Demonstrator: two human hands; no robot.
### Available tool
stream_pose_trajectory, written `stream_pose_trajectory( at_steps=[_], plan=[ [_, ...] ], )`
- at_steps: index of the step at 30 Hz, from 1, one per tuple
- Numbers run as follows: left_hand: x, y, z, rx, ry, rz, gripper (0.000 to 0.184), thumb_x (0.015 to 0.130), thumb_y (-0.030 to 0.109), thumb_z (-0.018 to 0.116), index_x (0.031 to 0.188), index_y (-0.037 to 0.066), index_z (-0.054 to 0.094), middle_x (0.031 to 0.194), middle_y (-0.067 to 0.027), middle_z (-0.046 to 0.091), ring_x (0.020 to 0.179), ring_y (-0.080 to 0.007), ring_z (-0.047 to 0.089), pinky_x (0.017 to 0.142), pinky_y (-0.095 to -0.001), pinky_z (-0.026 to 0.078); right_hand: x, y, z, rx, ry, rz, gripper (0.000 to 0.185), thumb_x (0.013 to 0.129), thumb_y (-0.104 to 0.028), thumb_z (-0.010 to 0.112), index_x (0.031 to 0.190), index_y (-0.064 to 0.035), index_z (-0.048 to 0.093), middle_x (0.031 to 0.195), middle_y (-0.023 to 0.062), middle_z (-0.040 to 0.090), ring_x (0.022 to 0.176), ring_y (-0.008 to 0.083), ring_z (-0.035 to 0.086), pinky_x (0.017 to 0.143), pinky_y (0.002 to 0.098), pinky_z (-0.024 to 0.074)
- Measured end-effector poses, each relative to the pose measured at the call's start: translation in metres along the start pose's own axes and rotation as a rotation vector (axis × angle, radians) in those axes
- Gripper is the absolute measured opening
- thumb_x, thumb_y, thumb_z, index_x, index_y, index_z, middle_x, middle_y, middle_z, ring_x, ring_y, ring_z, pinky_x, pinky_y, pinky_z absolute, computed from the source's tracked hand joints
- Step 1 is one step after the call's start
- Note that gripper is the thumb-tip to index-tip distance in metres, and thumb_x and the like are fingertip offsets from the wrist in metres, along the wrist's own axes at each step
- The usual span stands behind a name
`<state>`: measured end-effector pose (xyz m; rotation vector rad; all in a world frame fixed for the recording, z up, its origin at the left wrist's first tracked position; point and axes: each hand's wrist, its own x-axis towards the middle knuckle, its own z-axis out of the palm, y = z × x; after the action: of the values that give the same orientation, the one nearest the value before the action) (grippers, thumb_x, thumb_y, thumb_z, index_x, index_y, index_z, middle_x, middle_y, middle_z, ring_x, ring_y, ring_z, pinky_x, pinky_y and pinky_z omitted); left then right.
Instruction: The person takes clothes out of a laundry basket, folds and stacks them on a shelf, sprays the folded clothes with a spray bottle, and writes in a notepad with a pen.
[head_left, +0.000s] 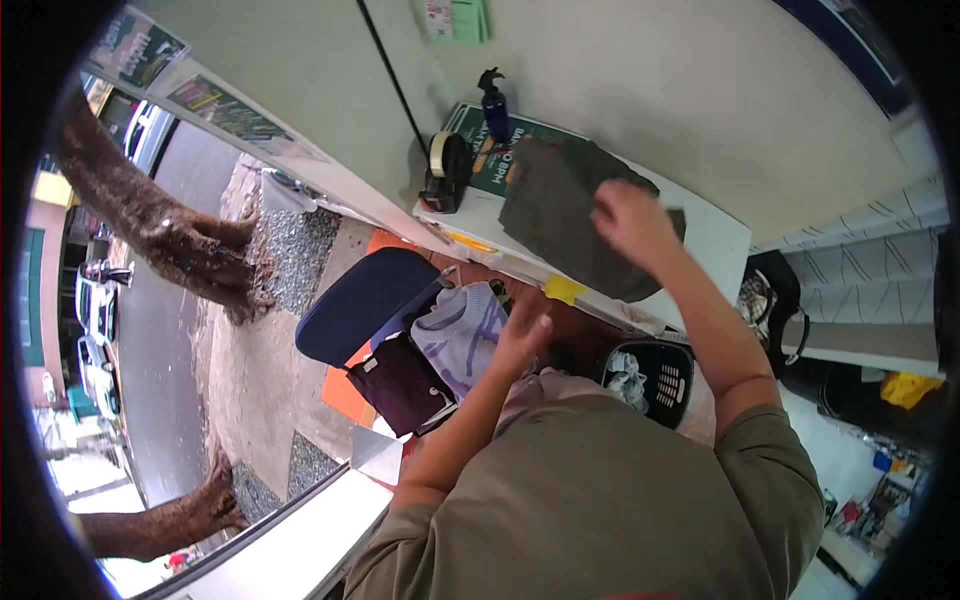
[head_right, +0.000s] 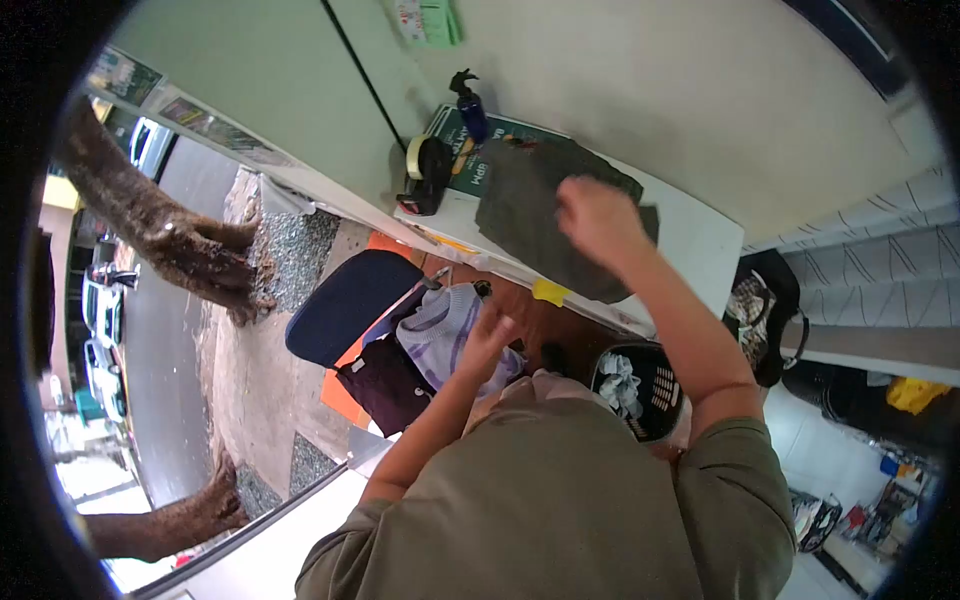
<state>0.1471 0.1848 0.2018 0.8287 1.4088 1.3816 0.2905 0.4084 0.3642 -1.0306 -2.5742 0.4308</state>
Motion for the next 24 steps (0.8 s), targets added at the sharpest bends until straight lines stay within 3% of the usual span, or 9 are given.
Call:
stream_pose_trajectory(
  at_steps=[1, 5, 6, 7, 8, 10, 13, 18, 24],
  plan=[
    [0.010, 0.010, 0.016, -0.288, 0.006, 0.011, 0.034, 0.090, 0.021, 0.065, 0.121, 0.008, 0.064, 0.125, -0.0209, 0.059, 0.121, -0.0324, 0.053, 0.100, -0.0384, 0.046, -0.021, -0.023, -0.003, 0.105, -0.046, -0.114, 0.018, 0.076, -0.014, 0.065, 0.090, -0.0062, 0.058, 0.092, 0.0154, 0.061, 0.087, 0.0364, 0.062, 0.076, 0.0471, 0.0509],
    [0.019, 0.088, 0.017, -0.391, 0.002, -0.285, 0.029, 0.085, 0.003, 0.061, 0.114, 0.003, 0.062, 0.111, -0.0151, 0.064, 0.111, -0.0256, 0.058, 0.093, -0.0378, 0.050, -0.026, -0.052, -0.054, 0.574, -0.706, -0.141, 0.029, 0.087, -0.027, 0.071, 0.107, -0.0057, 0.068, 0.096, 0.0080, 0.070, 0.087, 0.0193, 0.067, 0.078, 0.0333, 0.0530],
    [0.014, 0.122, 0.024, -0.560, 0.077, -0.414, 0.032, 0.083, -0.003, 0.059, 0.114, 0.003, 0.060, 0.110, -0.0135, 0.064, 0.109, -0.0249, 0.059, 0.093, -0.0390, 0.051, -0.014, -0.019, -0.027, 0.735, -0.514, 0.140, 0.038, 0.088, -0.033, 0.072, 0.113, -0.0049, 0.068, 0.101, 0.0073, 0.072, 0.089, 0.0124, 0.066, 0.081, 0.0289, 0.0524],
    [0.008, 0.120, 0.024, -0.568, 0.117, -0.383, 0.033, 0.083, -0.003, 0.059, 0.116, 0.002, 0.059, 0.113, -0.0135, 0.063, 0.109, -0.0250, 0.059, 0.093, -0.0388, 0.051, 0.001, 0.009, -0.009, 0.626, -0.196, 0.298, 0.041, 0.088, -0.038, 0.071, 0.113, -0.0058, 0.068, 0.101, 0.0088, 0.072, 0.093, 0.0177, 0.068, 0.085, 0.0336, 0.0531],
    [-0.001, 0.117, 0.020, -0.570, 0.157, -0.354, 0.035, 0.083, -0.004, 0.058, 0.117, 0.002, 0.057, 0.116, -0.0135, 0.061, 0.109, -0.0252, 0.059, 0.093, -0.0387, 0.051, 0.012, 0.054, 0.023, 0.440, 0.052, 0.423, 0.069, 0.080, -0.051, 0.075, 0.125, -0.0018, 0.058, 0.110, 0.0158, 0.069, 0.102, 0.0263, 0.067, 0.089, 0.0396, 0.0527],
    [-0.018, 0.110, 0.012, -0.546, 0.196, -0.331, 0.040, 0.083, -0.005, 0.058, 0.123, 0.002, 0.054, 0.120, -0.0136, 0.060, 0.112, -0.0259, 0.058, 0.095, -0.0388, 0.049, 0.018, 0.111, 0.077, 0.029, 0.093, 1.004, 0.099, 0.068, -0.060, 0.080, 0.136, 0.0026, 0.043, 0.119, 0.0242, 0.063, 0.109, 0.0369, 0.063, 0.092, 0.0445, 0.0514],
    [-0.025, 0.101, 0.001, -0.473, 0.183, -0.334, 0.051, 0.081, -0.007, 0.060, 0.130, 0.003, 0.049, 0.125, -0.0132, 0.058, 0.116, -0.0272, 0.056, 0.100, -0.0391, 0.046, 0.008, 0.124, 0.122, 0.130, 0.074, 1.123, 0.117, 0.060, -0.059, 0.085, 0.139, 0.0083, 0.031, 0.124, 0.0295, 0.058, 0.112, 0.0424, 0.060, 0.093, 0.0462, 0.0511],
    [0.008, 0.137, -0.019, -0.335, 0.107, -0.260, 0.058, 0.080, -0.007, 0.060, 0.135, 0.007, 0.046, 0.126, -0.0126, 0.058, 0.116, -0.0298, 0.057, 0.101, -0.0421, 0.046, -0.030, 0.137, 0.097, 1.454, 0.414, 1.032, 0.034, 0.073, -0.007, 0.077, 0.101, 0.0098, 0.066, 0.094, 0.0179, 0.069, 0.082, 0.0290, 0.069, 0.071, 0.0430, 0.0573],
    [0.114, 0.181, -0.001, -0.193, -0.172, -0.208, 0.063, 0.081, -0.003, 0.062, 0.140, 0.003, 0.039, 0.128, -0.0170, 0.056, 0.114, -0.0306, 0.059, 0.098, -0.0427, 0.050, -0.161, 0.140, -0.011, 1.343, 0.962, 0.855, 0.048, 0.081, -0.017, 0.078, 0.119, 0.0032, 0.058, 0.113, 0.0135, 0.066, 0.098, 0.0269, 0.066, 0.083, 0.0392, 0.0537]
  ],
)
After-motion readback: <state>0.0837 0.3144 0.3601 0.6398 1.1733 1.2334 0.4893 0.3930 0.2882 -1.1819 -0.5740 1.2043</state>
